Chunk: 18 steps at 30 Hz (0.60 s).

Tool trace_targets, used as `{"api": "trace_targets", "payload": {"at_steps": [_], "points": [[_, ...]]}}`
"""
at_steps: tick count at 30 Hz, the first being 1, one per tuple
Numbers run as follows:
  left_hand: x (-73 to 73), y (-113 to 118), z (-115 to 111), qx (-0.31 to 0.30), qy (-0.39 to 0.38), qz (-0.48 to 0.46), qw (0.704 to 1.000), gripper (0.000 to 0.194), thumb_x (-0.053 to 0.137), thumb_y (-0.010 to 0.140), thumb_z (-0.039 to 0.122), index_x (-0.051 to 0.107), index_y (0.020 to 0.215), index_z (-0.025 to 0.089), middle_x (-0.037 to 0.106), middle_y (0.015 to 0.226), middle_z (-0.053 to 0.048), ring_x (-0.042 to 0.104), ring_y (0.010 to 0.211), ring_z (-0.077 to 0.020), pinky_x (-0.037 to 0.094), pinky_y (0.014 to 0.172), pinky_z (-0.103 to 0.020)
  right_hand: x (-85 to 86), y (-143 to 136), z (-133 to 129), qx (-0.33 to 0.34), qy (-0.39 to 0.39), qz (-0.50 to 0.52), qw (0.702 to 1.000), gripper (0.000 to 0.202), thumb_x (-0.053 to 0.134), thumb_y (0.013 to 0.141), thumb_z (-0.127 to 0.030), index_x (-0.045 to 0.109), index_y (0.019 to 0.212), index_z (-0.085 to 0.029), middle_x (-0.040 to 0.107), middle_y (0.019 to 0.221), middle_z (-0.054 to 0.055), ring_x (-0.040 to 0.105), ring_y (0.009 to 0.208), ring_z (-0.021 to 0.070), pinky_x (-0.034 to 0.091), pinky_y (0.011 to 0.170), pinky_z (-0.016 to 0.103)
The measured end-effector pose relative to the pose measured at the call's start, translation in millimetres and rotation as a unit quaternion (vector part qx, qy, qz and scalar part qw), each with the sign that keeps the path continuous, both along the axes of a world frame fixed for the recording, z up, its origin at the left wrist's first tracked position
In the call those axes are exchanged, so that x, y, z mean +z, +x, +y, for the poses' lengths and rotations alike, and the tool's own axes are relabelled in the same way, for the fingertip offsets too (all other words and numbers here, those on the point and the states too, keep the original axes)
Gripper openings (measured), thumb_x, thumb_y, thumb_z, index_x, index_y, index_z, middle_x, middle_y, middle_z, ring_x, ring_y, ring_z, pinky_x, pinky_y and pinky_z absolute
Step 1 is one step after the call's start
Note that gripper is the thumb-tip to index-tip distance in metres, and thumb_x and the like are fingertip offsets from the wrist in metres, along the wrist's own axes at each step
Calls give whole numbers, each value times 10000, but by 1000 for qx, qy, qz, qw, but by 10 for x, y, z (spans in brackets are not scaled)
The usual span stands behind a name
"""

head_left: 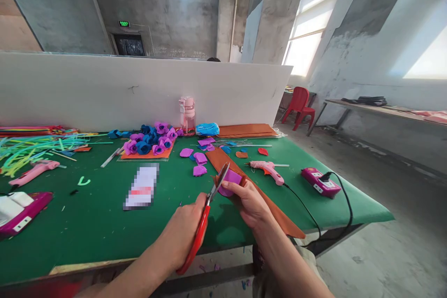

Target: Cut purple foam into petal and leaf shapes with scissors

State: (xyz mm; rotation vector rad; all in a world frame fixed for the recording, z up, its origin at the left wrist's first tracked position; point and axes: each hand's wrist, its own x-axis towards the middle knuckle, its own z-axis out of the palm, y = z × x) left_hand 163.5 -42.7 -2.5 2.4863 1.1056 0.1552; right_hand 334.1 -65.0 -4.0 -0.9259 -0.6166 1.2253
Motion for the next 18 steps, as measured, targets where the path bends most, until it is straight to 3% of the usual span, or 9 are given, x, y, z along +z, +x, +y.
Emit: {"api": "trace_targets", "payload": {"at_steps": [6, 13, 18], "points": [[-8, -4, -7, 3, -7, -19, 1000, 212, 415, 812, 98, 408, 991, 211, 523, 567, 32, 453, 449, -124, 211, 444, -234, -2, 9, -5, -1, -1, 3, 1000, 240, 812, 543, -242, 709, 739, -147, 696, 679, 8, 604, 608, 123, 465, 650, 235], [81, 42, -82, 23, -80, -57, 995, 102, 412, 857, 151, 393, 931, 218, 463, 525, 72, 412, 396, -90, 238, 434, -215, -10, 22, -22, -1, -2, 12, 1000, 234, 816, 544, -227, 696, 734, -161, 678, 657, -25, 587, 592, 98, 452, 633, 211], [46, 32, -77, 16, -104, -93, 990, 53, 407, 864, 205, 378, 902, 227, 419, 505, 95, 387, 359, -78, 246, 414, -207, -23, 47, -20, 1, -7, 8, 1000, 224, 815, 549, -230, 675, 710, -162, 656, 637, -36, 577, 584, 95, 447, 625, 212]]}}
